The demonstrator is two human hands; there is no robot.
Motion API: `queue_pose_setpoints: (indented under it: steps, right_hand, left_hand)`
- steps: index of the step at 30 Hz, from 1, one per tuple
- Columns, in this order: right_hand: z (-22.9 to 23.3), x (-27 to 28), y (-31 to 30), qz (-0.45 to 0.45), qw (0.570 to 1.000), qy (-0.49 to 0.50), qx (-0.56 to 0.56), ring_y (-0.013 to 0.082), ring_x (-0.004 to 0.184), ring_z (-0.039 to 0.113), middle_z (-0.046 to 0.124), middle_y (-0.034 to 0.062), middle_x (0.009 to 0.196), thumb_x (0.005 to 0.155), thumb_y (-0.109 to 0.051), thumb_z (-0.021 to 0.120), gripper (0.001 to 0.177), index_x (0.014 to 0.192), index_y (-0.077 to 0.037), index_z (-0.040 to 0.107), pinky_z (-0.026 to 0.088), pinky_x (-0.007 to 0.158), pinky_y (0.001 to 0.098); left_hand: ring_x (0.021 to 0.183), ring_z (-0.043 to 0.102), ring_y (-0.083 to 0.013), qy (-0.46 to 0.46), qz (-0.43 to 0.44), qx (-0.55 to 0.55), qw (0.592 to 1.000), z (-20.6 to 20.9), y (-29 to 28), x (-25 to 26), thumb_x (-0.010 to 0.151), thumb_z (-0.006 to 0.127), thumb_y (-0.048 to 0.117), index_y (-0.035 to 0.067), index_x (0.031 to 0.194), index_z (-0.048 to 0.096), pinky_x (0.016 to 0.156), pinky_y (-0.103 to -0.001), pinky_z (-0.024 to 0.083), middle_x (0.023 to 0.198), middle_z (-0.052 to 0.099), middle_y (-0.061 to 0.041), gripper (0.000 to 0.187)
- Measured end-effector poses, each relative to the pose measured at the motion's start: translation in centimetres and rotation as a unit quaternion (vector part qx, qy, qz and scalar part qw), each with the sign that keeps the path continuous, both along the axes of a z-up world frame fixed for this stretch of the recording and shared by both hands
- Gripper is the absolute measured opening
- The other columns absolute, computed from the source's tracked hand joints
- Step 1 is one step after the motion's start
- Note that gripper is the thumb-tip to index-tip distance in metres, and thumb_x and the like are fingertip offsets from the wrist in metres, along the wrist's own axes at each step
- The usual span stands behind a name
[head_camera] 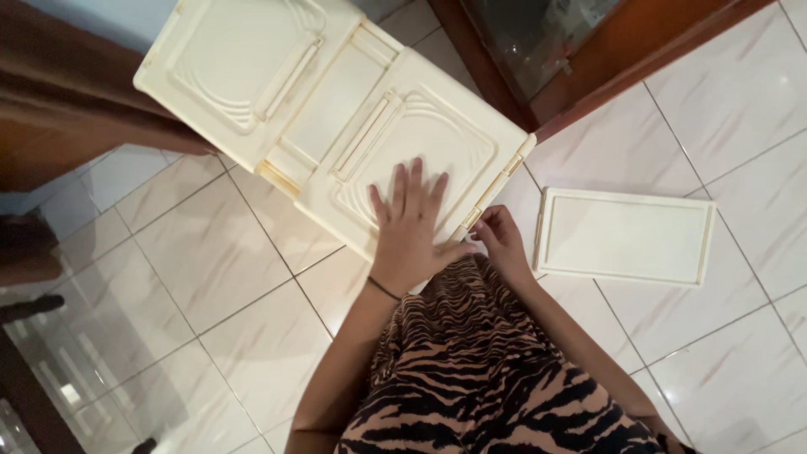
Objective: The person removes the lid from a large beige plastic storage container and places it on the floor. They then fold the container's side panels inward to collapse it flat. The person repeats this folding process with a second identical container, stacking the folded units on the floor.
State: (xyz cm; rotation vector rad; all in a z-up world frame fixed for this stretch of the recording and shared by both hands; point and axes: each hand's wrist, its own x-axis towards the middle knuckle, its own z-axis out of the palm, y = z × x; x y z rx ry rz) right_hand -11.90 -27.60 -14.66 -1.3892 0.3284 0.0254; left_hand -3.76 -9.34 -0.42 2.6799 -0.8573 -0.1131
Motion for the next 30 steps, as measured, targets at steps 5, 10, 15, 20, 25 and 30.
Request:
queue_pose_setpoints:
  steps: [5, 10, 15, 20, 25, 30]
  right_hand:
    - [0.0, 0.2, 0.6, -0.007, 1.000, 0.016, -0.004, 0.0164, 0.096, 0.066, 0.060, 0.0098, 0.107, 0.108, -0.014, 0.052, 0.019, 0.119, 0.001, 0.049, 0.060, 0.084, 0.0318]
    - [2.1, 0.6, 1.5, -0.010, 0.997, 0.060, -0.046, 0.0223, 0.089, 0.073, 0.072, 0.0193, 0.107, 0.105, -0.013, 0.044, 0.032, 0.133, 0.002, 0.040, 0.061, 0.076, 0.0334]
    - [3.7, 1.0, 1.9, -0.001, 0.992, 0.044, -0.115, 0.0245, 0.089, 0.073, 0.073, 0.0212, 0.105, 0.107, -0.013, 0.040, 0.030, 0.131, 0.006, 0.041, 0.059, 0.076, 0.0341]
    - [4.1, 1.2, 2.1, 0.007, 0.979, 0.044, -0.197, 0.0292, 0.083, 0.072, 0.073, 0.0243, 0.097, 0.107, -0.015, 0.040, 0.031, 0.128, 0.006, 0.043, 0.056, 0.074, 0.0371]
    - [3.4, 1.1, 1.9, 0.018, 0.975, 0.046, -0.218, 0.0314, 0.075, 0.071, 0.072, 0.0230, 0.089, 0.106, -0.016, 0.039, 0.030, 0.126, 0.006, 0.043, 0.056, 0.067, 0.0399]
    - [1.2, 0.8, 1.6, 0.006, 0.974, 0.051, -0.222, 0.0291, 0.070, 0.069, 0.069, 0.0212, 0.081, 0.106, -0.014, 0.039, 0.027, 0.119, 0.009, 0.046, 0.055, 0.063, 0.0403]
  left_hand:
    - [0.154, 0.017, -0.0490, -0.047, -0.003, -0.032, 0.998, -0.9, 0.0, -0.1, 0.077, 0.064, 0.079, 0.011, 0.159, 0.036, 0.116, -0.079, 0.009, 0.167, 0.019, -0.027, 0.109]
    - [0.154, 0.018, -0.0477, -0.049, 0.001, -0.034, 0.998, -1.3, -0.1, 0.0, 0.077, 0.072, 0.067, 0.015, 0.159, 0.038, 0.115, -0.078, 0.010, 0.167, 0.020, -0.025, 0.103]
    - [0.155, 0.018, -0.0475, -0.044, 0.002, -0.050, 0.998, -1.2, -0.1, -0.1, 0.076, 0.073, 0.065, 0.015, 0.159, 0.038, 0.117, -0.077, 0.009, 0.167, 0.019, -0.025, 0.103]
    - [0.156, 0.017, -0.0462, -0.048, 0.002, -0.043, 0.998, -1.3, -0.1, -0.1, 0.076, 0.073, 0.065, 0.015, 0.159, 0.037, 0.117, -0.077, 0.008, 0.168, 0.018, -0.024, 0.104]
    - [0.156, 0.016, -0.0466, -0.045, 0.001, -0.043, 0.998, -1.3, 0.0, -0.1, 0.076, 0.073, 0.066, 0.015, 0.160, 0.037, 0.117, -0.077, 0.008, 0.168, 0.018, -0.024, 0.105]
    - [0.155, 0.016, -0.0469, -0.035, 0.001, -0.038, 0.999, -1.3, 0.0, -0.1, 0.075, 0.071, 0.066, 0.015, 0.159, 0.036, 0.117, -0.077, 0.008, 0.168, 0.018, -0.024, 0.104]
